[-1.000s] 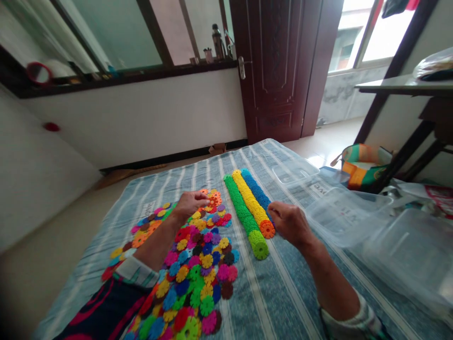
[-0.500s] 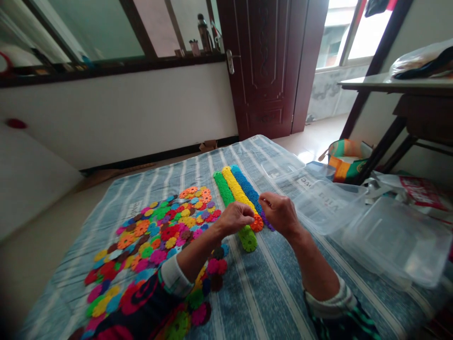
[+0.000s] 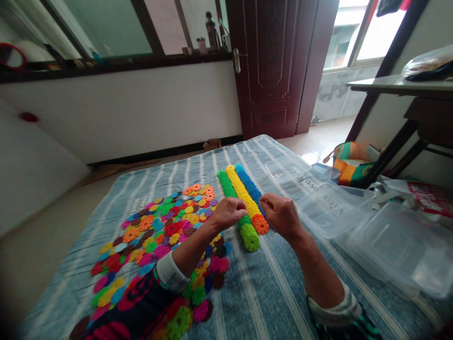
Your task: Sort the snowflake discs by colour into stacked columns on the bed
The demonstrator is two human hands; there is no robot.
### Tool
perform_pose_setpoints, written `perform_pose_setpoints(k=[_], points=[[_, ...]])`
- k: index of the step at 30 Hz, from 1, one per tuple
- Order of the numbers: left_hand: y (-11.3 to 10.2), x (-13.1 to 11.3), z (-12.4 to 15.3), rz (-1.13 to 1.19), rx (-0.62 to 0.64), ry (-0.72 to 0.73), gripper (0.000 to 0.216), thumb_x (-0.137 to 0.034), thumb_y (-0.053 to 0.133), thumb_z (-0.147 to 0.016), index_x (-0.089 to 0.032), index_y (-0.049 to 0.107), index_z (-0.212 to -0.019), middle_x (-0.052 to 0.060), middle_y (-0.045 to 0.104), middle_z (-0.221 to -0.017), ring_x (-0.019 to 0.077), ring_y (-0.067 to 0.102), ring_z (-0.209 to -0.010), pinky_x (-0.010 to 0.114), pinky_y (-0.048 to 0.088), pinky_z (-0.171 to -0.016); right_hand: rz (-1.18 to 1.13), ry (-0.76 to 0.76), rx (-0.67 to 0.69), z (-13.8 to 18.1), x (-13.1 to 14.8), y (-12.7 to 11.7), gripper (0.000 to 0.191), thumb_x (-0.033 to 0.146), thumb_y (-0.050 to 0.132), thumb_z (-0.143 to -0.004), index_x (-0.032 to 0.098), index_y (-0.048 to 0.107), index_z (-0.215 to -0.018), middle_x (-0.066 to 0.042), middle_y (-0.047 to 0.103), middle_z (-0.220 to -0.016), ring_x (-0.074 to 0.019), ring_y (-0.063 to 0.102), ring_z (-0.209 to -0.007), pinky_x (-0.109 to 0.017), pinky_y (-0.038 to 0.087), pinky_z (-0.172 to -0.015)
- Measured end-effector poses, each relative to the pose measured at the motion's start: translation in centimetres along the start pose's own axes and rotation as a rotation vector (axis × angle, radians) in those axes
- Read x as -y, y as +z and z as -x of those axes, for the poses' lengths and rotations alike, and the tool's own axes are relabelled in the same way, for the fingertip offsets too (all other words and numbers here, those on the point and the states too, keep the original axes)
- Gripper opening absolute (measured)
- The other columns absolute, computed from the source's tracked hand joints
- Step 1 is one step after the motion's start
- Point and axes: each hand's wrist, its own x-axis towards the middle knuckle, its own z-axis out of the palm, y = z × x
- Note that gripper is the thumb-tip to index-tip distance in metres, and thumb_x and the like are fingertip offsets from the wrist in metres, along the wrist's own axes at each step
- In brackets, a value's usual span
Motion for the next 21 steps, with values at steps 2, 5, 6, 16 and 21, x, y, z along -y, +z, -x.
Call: perform_pose_setpoints(k=[2, 5, 6, 16, 21], points=[[-0.8, 1.6, 0.3, 0.019, -0.042, -0.040, 0.021, -0.021, 0.055, -0.075, -0.016, 0.076, -0.077, 0.002, 0.071, -0.073, 0.0158, 0.062, -0.071, 0.024, 0.042, -0.063, -0.102, 0.015, 0.080, 0.3, 1.3, 0.2, 0.022, 0.030, 0.053, -0.084, 0.018, 0.067, -0.074, 0.002, 0.059, -0.059, -0.0108, 0.052, -0.055, -0.021, 0.038, -0.057], [-2.1, 4.8, 0.9, -0.011, -0.101, -0.151, 0.021, -0.021, 0.055, -0.076, -0.018, 0.075, -0.076, 0.001, 0.071, -0.071, 0.0155, 0.062, -0.071, 0.023, 0.042, -0.063, -0.253, -0.036, 0.296, 1.5, 4.0, 1.3, 0.022, 0.028, 0.053, -0.085, 0.018, 0.064, -0.070, 0.003, 0.056, -0.058, -0.0100, 0.051, -0.055, -0.020, 0.037, -0.055], [-2.6, 6.0, 1.1, -0.032, -0.116, -0.194, 0.021, -0.021, 0.055, -0.076, -0.018, 0.075, -0.075, 0.001, 0.071, -0.071, 0.0154, 0.062, -0.071, 0.023, 0.042, -0.063, -0.289, -0.069, 0.383, 2.1, 5.0, 1.8, 0.022, 0.026, 0.053, -0.085, 0.018, 0.064, -0.068, 0.003, 0.056, -0.059, -0.0099, 0.051, -0.056, -0.020, 0.037, -0.055], [-6.3, 16.6, 2.2, -0.216, -0.264, -0.579, 0.023, -0.016, 0.053, -0.075, -0.020, 0.075, -0.078, 0.003, 0.074, -0.084, 0.0180, 0.066, -0.084, 0.022, 0.044, -0.070, -0.503, -0.308, 0.961, 11.3, 6.8, 10.5, 0.013, 0.026, 0.063, -0.079, 0.018, 0.065, -0.070, 0.004, 0.056, -0.064, -0.0065, 0.047, -0.057, -0.018, 0.031, -0.052], [-6.4, 18.3, 0.1, -0.261, -0.312, -0.658, 0.027, -0.022, 0.050, -0.081, -0.020, 0.075, -0.089, 0.009, 0.074, -0.096, 0.0220, 0.066, -0.093, 0.025, 0.046, -0.074, -0.669, -0.164, 1.118, 13.5, 4.9, 13.9, 0.032, 0.047, 0.060, -0.081, 0.018, 0.067, -0.071, 0.003, 0.053, -0.060, -0.0084, 0.048, -0.057, -0.018, 0.032, -0.049]])
